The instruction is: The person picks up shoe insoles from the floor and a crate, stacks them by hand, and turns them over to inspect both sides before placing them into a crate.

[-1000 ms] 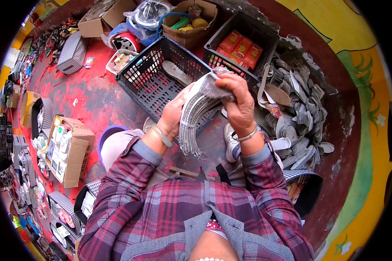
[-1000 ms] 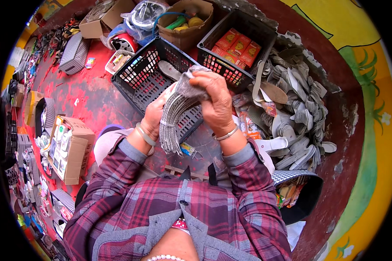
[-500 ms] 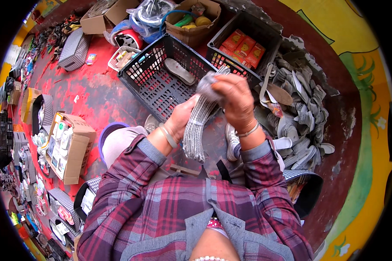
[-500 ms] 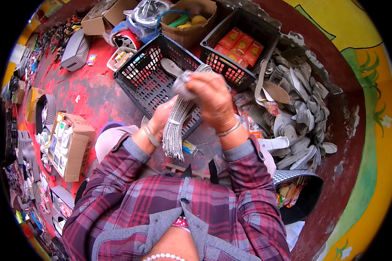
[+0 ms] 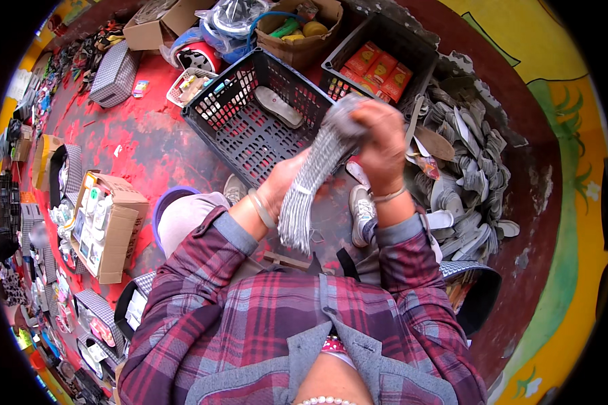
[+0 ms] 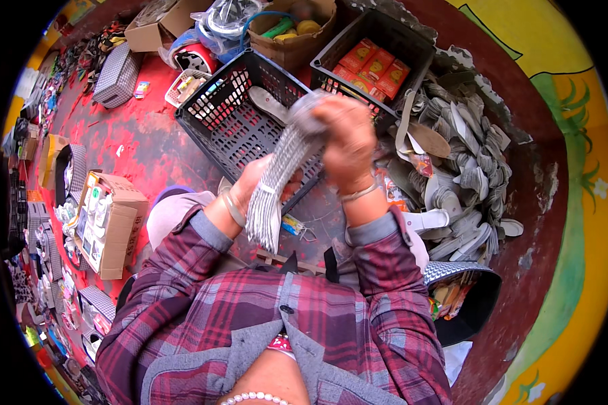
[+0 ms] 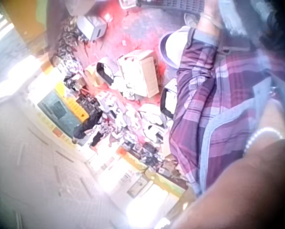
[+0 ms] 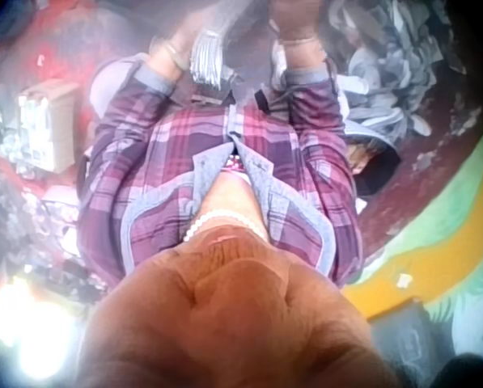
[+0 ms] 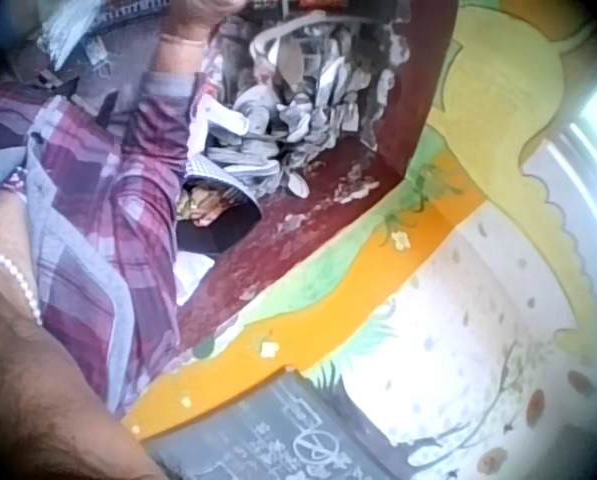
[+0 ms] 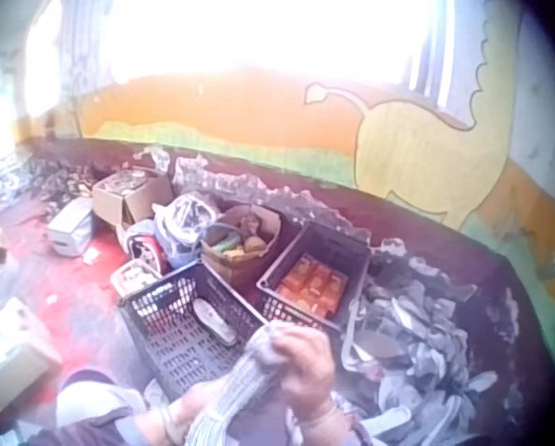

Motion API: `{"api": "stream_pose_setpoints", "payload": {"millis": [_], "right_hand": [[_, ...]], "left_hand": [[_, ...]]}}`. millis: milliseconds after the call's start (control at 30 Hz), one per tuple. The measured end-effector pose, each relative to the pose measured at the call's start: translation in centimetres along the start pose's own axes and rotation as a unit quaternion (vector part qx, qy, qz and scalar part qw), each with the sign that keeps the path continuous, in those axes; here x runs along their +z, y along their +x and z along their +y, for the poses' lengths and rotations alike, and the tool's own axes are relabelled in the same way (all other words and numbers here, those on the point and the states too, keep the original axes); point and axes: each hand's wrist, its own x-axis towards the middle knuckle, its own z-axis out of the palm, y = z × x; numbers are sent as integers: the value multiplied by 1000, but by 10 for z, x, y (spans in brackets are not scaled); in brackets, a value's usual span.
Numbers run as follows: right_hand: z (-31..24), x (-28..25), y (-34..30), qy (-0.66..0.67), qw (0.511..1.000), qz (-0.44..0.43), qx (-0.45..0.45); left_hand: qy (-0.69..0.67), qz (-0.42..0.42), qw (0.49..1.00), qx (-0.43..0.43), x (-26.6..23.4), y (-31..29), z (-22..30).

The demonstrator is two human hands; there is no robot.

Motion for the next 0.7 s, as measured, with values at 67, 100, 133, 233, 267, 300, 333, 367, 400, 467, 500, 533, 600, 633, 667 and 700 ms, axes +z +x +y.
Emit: {"api": "stream_pose_setpoints", "payload": {"millis": [67,100,133,233,267,300,333,367,400,467,500,533,600,633,667,700], "right_hand": [[19,-4,-5,107,986,40,119],[22,-3,-7,137,980,41,138],[9,0,-5,121,989,9,86],[-41,16,-21,175,971,-160,-15],[-45,19,-23,179,964,-195,-35],[-46,22,-25,186,954,-229,-55],[-39,18,-21,175,966,-189,-5],[-17,17,-21,149,977,-148,23],[-2,13,-18,151,977,-109,105],[0,13,-21,165,967,-84,176],[-4,16,-21,177,966,-94,163],[-11,21,-23,192,964,-105,151],[-37,16,-26,210,949,-213,99],[-49,13,-24,222,936,-269,51],[-57,8,-22,239,922,-302,39],[-61,2,-20,252,908,-335,28]], "left_hand": [[-8,-23,1000,-11,15,-4,-1],[0,5,1000,4,24,-6,1],[6,-29,999,19,9,-5,4],[-110,59,990,62,-37,10,3],[-117,17,991,61,-46,11,2],[-124,-24,990,63,-39,8,5],[-80,74,988,111,-32,8,3],[-74,60,994,53,-27,7,7],[-50,70,994,61,-3,4,8],[-16,71,994,76,10,2,5],[0,80,993,85,3,7,7],[16,93,991,95,-8,9,8],[22,186,974,129,-1,6,12],[27,160,976,145,-10,8,18],[12,167,973,159,-18,5,23],[-3,171,971,169,-18,3,26]]}}
